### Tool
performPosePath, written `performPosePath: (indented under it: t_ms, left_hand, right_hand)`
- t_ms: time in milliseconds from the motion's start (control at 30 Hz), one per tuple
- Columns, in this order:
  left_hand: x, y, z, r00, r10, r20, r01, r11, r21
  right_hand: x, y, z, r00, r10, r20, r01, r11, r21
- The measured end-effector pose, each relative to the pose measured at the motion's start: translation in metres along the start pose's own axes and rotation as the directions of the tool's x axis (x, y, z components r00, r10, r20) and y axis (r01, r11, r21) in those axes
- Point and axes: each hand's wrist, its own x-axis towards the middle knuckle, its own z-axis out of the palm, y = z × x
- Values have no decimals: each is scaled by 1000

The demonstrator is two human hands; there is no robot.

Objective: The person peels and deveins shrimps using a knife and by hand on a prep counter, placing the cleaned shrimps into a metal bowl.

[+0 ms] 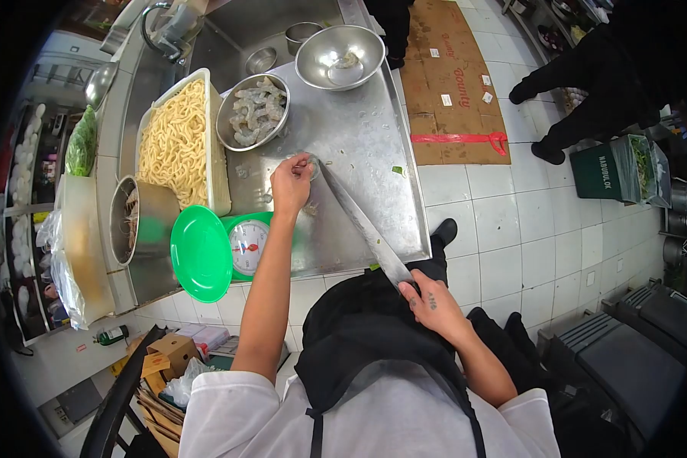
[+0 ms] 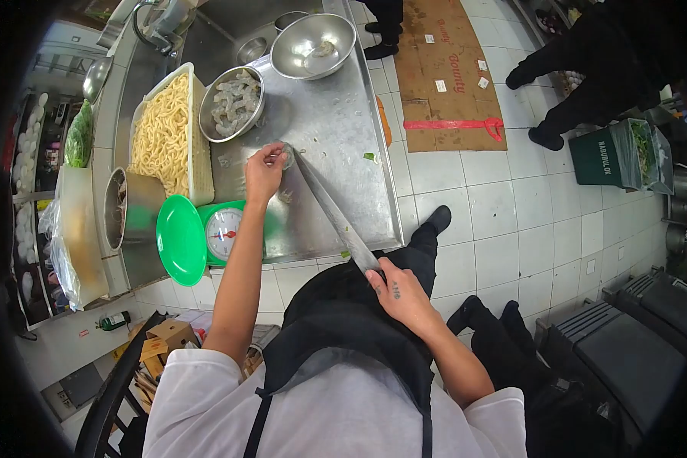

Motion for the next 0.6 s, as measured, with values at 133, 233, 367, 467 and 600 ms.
performPosePath:
  t_ms: [133, 233, 367, 467, 600]
  left_hand:
    - [-2, -1, -3, 998, 58, 15, -59, 995, 75]
    - [0, -2, -9, 996, 68, 53, -73, 992, 100]
    - [0, -1, -14, 990, 114, 84, -125, 982, 141]
    - [0, -3, -13, 988, 131, 79, -141, 981, 131]
    - [0, -5, -12, 988, 139, 72, -147, 981, 129]
  right_hand:
    - [1, 5, -1, 999, -12, -40, 10, 998, -61]
    - [1, 4, -7, 998, -14, -69, 10, 998, -64]
    - [-1, -3, -11, 997, -5, -80, 3, 999, -35]
    - [1, -2, -7, 999, -23, -45, 21, 999, -50]
    - [5, -8, -3, 999, -36, -21, 36, 999, -3]
